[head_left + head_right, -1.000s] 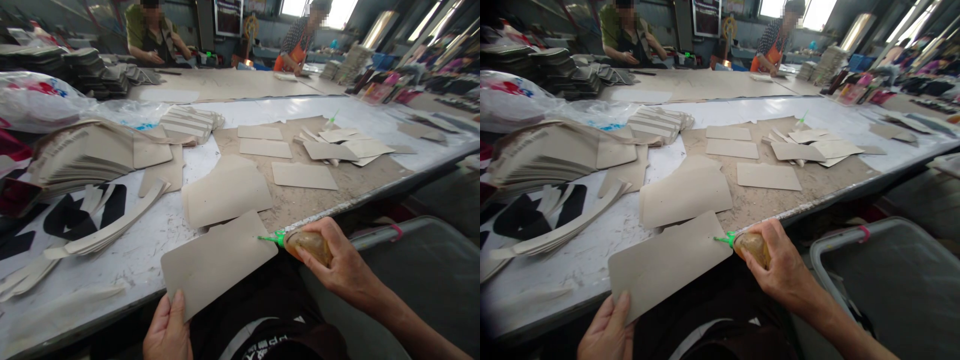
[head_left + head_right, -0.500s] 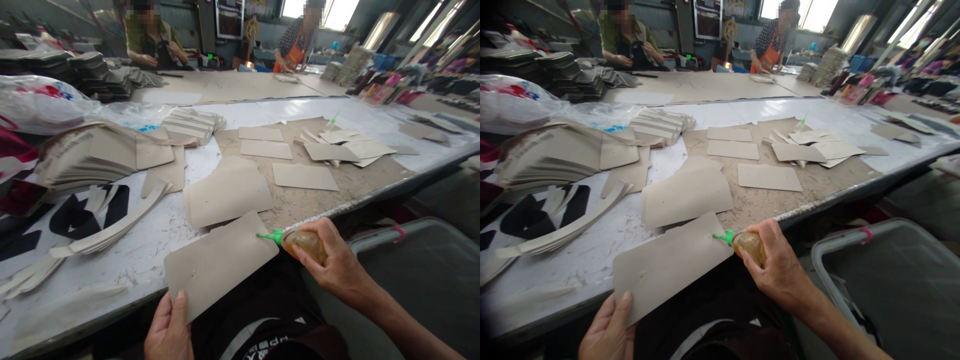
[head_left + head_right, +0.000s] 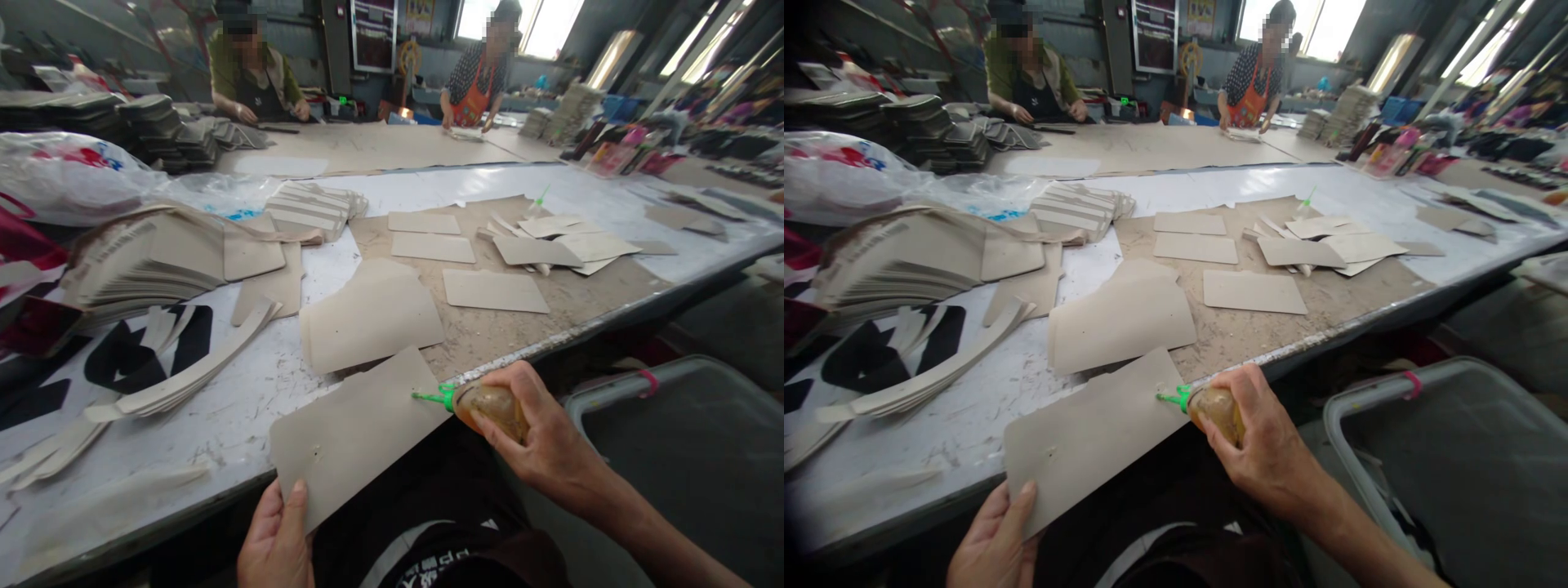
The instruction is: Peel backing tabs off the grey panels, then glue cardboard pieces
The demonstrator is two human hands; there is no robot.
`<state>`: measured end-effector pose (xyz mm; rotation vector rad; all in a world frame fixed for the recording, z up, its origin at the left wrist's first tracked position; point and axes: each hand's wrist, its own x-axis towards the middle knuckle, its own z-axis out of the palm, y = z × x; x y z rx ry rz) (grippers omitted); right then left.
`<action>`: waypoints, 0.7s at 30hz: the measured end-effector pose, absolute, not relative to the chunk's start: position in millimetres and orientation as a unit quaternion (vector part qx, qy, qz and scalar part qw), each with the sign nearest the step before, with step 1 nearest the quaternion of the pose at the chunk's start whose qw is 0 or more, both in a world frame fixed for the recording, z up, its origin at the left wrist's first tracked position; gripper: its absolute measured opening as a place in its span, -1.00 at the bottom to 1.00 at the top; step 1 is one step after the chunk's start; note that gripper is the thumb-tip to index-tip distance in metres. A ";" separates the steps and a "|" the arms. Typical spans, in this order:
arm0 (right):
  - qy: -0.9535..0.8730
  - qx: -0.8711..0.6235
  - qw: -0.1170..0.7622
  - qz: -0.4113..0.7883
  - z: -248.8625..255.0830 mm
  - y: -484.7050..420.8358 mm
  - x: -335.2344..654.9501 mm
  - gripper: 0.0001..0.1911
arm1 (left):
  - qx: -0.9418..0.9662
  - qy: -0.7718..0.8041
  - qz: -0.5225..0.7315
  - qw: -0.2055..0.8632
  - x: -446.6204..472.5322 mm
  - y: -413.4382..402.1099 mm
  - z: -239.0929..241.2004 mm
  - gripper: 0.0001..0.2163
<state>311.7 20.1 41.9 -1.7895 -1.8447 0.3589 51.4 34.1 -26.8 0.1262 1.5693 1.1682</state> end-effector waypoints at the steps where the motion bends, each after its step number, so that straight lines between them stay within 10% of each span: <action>1: -0.682 -0.665 0.271 0.141 41.2 20.3 310.2 -0.76 | 0.054 0.664 0.494 0.558 50.6 33.8 -27.3 -0.79; 11: -0.503 -0.680 0.420 0.328 33.9 31.5 281.5 -0.65 | 0.098 0.635 0.481 0.596 38.4 27.8 -35.8 -0.53; 21: -0.672 -0.595 0.355 0.261 19.4 43.9 228.4 -0.70 | 0.106 0.597 0.518 0.603 43.6 22.6 -40.5 -0.51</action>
